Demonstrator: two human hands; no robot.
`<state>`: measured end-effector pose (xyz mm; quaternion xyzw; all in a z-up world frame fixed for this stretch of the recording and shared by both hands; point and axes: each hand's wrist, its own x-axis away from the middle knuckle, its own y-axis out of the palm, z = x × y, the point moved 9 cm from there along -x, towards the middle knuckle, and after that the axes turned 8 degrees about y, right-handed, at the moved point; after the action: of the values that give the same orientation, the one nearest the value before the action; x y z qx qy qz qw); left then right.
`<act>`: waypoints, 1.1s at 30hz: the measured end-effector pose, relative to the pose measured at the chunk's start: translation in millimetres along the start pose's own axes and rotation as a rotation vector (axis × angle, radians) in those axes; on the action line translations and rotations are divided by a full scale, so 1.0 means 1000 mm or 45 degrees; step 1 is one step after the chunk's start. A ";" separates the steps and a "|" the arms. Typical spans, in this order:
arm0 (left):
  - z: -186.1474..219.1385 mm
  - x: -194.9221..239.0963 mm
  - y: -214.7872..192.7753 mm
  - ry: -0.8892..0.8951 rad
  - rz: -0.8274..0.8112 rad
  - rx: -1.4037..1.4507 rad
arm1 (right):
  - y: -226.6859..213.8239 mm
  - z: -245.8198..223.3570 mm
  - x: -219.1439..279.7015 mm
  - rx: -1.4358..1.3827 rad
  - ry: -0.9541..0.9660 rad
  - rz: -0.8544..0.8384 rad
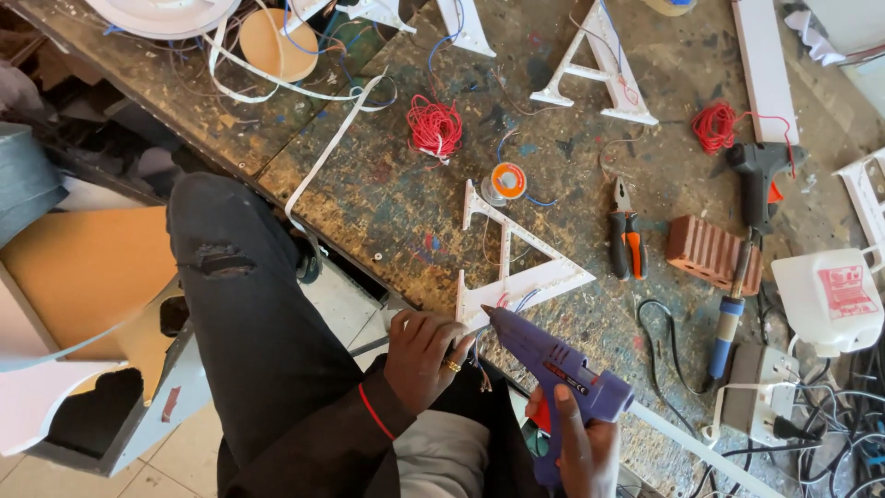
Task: Soldering wires to LED strips and using a hot glue gun to secure components inside a sign letter.
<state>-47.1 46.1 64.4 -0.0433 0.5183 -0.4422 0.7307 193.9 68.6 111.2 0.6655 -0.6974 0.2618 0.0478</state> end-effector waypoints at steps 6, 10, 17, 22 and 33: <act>-0.006 0.005 0.004 0.038 -0.003 0.030 | -0.016 0.022 0.007 0.218 0.201 0.184; -0.003 0.004 0.002 0.041 -0.007 0.042 | -0.010 0.020 0.006 0.197 0.128 0.164; -0.011 0.015 0.012 0.062 -0.062 0.083 | -0.020 0.030 0.006 0.266 0.151 0.200; -0.013 0.014 0.007 0.076 -0.068 0.140 | 0.002 0.023 0.003 0.068 0.073 0.137; -0.012 0.008 -0.002 0.093 -0.021 0.198 | 0.009 0.018 0.004 0.242 0.140 0.098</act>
<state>-57.2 44.6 54.1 0.0254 0.5084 -0.4883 0.7088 190.4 57.3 94.2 0.6244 -0.6907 0.3646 0.0126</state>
